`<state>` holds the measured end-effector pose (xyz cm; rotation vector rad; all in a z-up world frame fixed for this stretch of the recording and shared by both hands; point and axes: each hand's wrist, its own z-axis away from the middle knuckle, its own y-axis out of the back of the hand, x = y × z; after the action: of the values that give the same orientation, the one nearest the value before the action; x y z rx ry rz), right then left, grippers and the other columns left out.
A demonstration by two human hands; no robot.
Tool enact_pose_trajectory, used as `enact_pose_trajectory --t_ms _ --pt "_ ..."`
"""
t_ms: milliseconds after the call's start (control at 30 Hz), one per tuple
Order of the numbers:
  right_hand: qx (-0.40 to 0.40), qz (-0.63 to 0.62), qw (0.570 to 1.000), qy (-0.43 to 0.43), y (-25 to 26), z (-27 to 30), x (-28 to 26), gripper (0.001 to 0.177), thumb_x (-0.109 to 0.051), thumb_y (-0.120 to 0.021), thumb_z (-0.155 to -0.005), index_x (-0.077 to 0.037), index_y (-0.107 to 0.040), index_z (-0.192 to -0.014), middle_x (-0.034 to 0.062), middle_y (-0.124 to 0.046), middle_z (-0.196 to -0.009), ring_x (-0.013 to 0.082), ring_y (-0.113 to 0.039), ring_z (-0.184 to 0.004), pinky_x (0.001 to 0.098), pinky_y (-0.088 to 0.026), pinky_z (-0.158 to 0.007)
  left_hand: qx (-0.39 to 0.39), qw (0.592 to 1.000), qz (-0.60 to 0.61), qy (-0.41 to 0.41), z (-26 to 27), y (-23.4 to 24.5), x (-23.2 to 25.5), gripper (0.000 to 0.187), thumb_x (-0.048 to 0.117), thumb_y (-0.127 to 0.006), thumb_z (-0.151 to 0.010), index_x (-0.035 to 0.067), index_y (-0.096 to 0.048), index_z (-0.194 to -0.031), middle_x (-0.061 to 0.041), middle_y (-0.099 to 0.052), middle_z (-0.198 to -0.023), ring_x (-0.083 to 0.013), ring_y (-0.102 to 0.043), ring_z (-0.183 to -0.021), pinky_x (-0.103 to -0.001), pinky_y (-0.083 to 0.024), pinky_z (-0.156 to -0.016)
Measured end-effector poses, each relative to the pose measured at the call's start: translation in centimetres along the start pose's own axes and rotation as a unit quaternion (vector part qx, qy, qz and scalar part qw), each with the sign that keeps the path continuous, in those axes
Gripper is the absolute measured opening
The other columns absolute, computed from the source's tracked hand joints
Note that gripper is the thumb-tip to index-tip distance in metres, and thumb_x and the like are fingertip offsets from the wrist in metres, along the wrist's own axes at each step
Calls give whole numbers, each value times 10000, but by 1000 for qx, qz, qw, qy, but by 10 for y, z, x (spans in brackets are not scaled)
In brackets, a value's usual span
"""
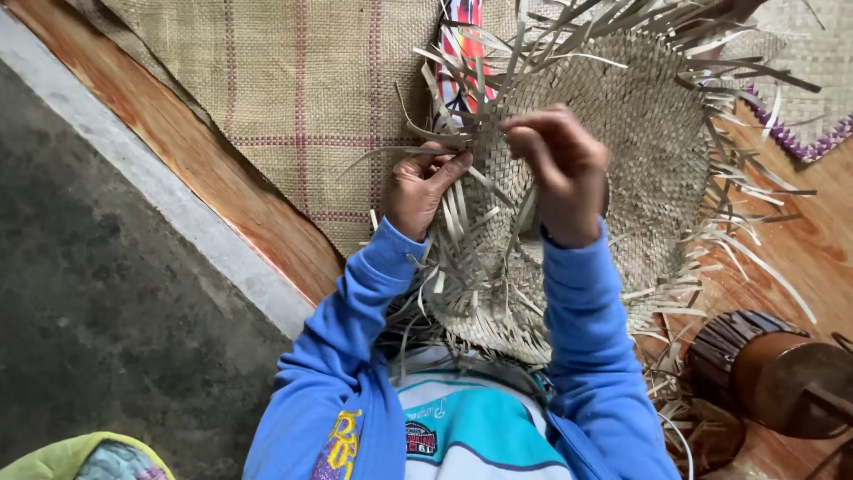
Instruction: Weaving a traditional hat using dried straw or palm strips.
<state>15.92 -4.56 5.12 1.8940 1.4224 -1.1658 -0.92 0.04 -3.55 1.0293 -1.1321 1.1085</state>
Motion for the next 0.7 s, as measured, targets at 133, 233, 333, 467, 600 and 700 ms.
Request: enact_pose_trajectory --t_ms 133,233,333,467,600,700 --pt "-109 123 986 0 -16 -10 1 225 111 -631 -1016 -24 -759 -1143 163 -636 -937 257 -615 -811 388 -544 -718 -3 1000 12 -17 -2 -2 12 153 248 -909 -833 176 -780 -873 6 -686 -728 -60 -640 -666 -220 -562 -643" --pt "-129 180 975 27 -23 -14 1 233 58 -668 -1012 -86 -784 -1153 147 -634 -915 290 -607 -738 398 -532 -693 -19 999 42 -8 6 3 33 140 205 -880 -868 169 -781 -961 12 -662 -728 -43 -623 -690 -208 -576 -657" --pt "-122 185 975 28 -21 -13 8 212 31 -689 -1017 -96 -789 -1155 128 -638 -908 243 -596 -723 368 -531 -688 -31 994 107 7 7 3 48 85 205 -836 -897 176 -758 -914 34 -652 -745 -41 -585 -731 -224 -560 -695" --pt "-135 217 965 63 -18 -11 17 171 55 -695 -997 -39 -771 -1118 181 -642 -935 357 -609 -715 426 -517 -654 -8 977 214 8 7 5 57 194 259 -705 -966 137 -687 -816 -4 -624 -835 -107 -552 -863 -299 -505 -849" --pt "-158 251 951 88 -21 -15 6 178 114 -705 -955 -25 -732 -1063 168 -604 -948 347 -608 -725 398 -533 -681 10 976 215 8 7 1 39 220 274 -669 -986 133 -714 -824 -13 -673 -822 -96 -606 -852 -256 -480 -865" --pt "-179 258 944 99 -22 -17 8 183 142 -666 -949 -13 -700 -1040 179 -611 -963 377 -616 -738 411 -531 -665 -7 982 187 -23 1 2 18 272 280 -645 -1024 70 -816 -1046 -87 -765 -1025 -147 -644 -1026 -326 -479 -1008"
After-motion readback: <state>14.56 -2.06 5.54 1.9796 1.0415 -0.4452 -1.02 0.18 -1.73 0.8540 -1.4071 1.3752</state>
